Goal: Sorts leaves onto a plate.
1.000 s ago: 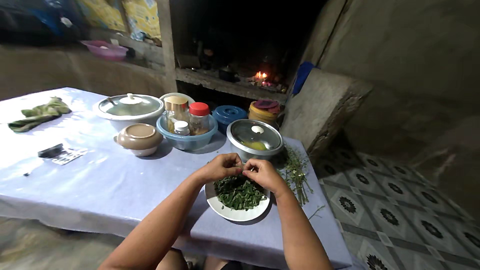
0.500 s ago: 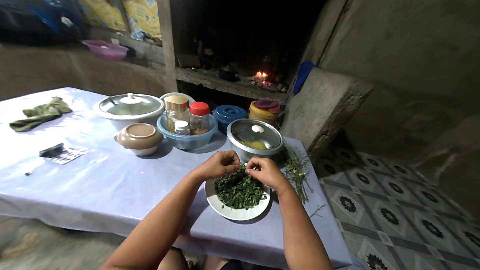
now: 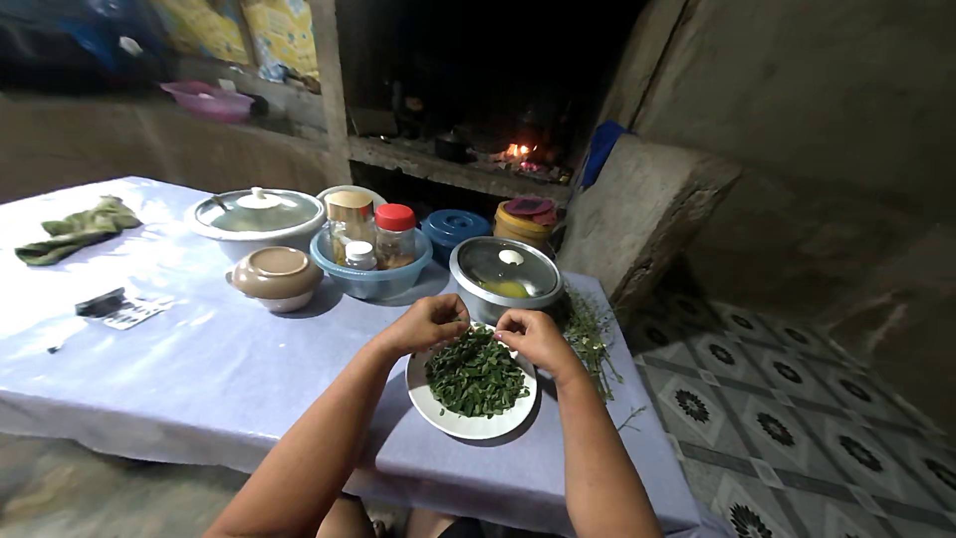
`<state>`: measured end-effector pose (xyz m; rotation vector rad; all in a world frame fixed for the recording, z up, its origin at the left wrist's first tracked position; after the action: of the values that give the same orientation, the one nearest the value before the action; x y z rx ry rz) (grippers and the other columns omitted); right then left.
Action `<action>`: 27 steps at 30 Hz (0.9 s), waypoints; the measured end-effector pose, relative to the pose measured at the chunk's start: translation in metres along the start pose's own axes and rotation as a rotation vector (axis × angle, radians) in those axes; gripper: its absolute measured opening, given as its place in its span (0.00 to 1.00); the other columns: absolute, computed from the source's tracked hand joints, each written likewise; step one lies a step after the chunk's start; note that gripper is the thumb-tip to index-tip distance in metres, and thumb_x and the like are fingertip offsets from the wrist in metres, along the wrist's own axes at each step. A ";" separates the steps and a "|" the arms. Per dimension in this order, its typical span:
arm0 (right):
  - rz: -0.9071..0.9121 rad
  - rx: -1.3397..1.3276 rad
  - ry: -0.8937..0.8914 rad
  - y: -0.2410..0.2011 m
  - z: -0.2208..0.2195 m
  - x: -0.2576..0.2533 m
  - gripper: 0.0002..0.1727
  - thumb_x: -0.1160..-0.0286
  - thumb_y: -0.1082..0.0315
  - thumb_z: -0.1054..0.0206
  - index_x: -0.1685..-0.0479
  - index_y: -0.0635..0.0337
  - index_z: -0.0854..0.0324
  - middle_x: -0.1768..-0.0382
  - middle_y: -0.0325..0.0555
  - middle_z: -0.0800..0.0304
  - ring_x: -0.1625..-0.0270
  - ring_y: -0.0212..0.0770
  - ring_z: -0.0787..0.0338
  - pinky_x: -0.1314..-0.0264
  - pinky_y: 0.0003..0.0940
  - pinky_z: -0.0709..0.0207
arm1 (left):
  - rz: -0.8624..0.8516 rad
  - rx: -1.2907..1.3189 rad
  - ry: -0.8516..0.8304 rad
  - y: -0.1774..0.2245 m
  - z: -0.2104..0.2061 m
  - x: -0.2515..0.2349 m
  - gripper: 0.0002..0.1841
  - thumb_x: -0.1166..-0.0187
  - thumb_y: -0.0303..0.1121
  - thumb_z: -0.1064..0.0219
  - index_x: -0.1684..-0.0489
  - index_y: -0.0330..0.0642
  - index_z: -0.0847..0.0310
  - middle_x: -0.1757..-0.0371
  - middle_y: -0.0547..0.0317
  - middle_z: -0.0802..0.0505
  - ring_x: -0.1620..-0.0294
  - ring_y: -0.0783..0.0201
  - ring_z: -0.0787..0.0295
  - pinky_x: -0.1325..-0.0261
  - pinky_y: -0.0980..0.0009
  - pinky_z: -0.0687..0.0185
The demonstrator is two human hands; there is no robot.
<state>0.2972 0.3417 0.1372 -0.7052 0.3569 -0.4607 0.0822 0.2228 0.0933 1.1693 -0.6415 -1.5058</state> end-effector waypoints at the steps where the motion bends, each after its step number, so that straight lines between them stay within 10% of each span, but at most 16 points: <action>1: -0.003 -0.011 0.008 0.000 0.000 0.000 0.08 0.22 0.67 0.29 0.56 0.65 0.12 0.58 0.48 0.09 0.61 0.35 0.10 0.51 0.33 0.14 | 0.002 -0.025 -0.013 0.000 -0.002 0.000 0.06 0.21 0.32 0.29 0.54 0.42 0.15 0.64 0.62 0.09 0.66 0.72 0.13 0.60 0.71 0.15; 27: 0.023 -0.071 0.040 -0.006 -0.013 0.001 0.10 0.20 0.66 0.32 0.53 0.65 0.13 0.58 0.47 0.09 0.62 0.34 0.11 0.54 0.31 0.14 | -0.094 -0.134 -0.122 0.001 -0.014 -0.002 0.13 0.17 0.42 0.32 0.53 0.42 0.12 0.60 0.65 0.07 0.59 0.77 0.13 0.48 0.73 0.16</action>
<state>0.2900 0.3303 0.1322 -0.7609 0.4207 -0.4428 0.0948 0.2273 0.0897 1.0235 -0.5643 -1.6839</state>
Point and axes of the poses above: each hand's wrist, its own x-axis away from the middle knuckle, its own z-axis out of the back of the hand, y = z × x, the point moved 1 cm from there along -x, towards the middle knuckle
